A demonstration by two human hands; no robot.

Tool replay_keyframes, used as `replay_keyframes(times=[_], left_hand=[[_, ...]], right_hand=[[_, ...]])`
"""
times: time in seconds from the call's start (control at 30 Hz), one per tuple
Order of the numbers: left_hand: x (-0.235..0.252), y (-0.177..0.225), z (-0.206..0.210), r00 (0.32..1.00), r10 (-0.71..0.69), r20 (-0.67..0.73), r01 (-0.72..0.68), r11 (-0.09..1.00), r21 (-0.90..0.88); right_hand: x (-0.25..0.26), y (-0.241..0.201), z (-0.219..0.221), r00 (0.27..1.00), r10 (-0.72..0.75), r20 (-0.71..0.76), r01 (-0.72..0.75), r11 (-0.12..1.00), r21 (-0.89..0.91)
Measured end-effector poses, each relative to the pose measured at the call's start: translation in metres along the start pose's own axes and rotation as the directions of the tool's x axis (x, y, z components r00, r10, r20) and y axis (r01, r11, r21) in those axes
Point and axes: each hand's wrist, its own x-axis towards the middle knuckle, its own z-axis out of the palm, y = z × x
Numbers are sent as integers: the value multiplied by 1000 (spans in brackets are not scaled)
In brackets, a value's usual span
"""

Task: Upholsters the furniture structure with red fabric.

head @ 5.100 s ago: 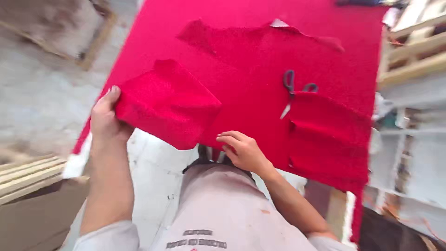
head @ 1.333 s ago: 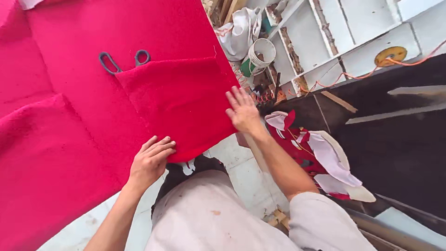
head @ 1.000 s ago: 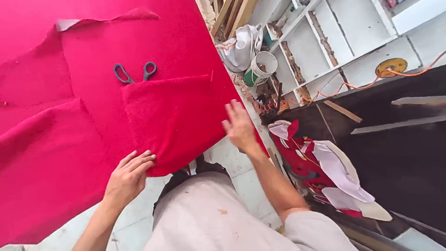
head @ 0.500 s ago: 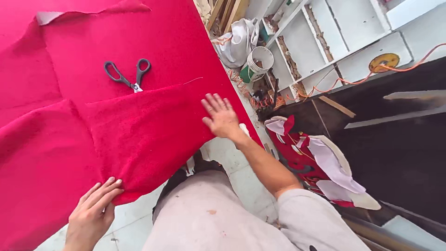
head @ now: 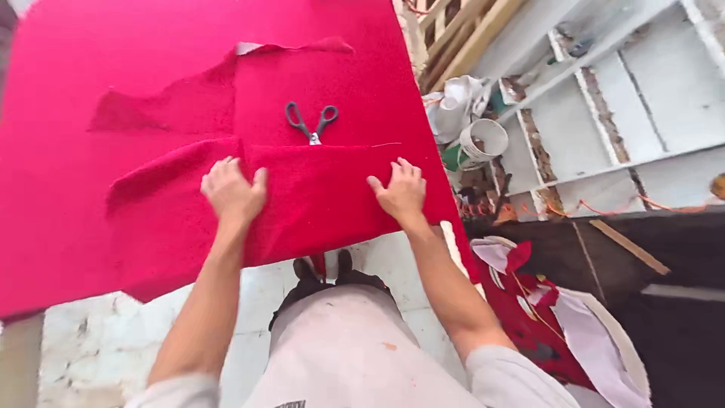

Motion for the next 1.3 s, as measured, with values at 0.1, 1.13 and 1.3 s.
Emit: replay_keyframes(times=[0.1, 1.13, 1.3], left_hand=[[38, 26, 31, 983, -182, 37, 183, 983, -22], [-268, 123, -102, 689, 377, -619, -698, 116, -707], [-305, 154, -120, 635, 393, -665, -760, 166, -628]], right_hand=[[19, -55, 30, 999, 14, -34, -9, 990, 141], [-216, 107, -232, 918, -164, -362, 371, 27, 928], [-227, 142, -253, 818, -172, -549, 548, -57, 834]])
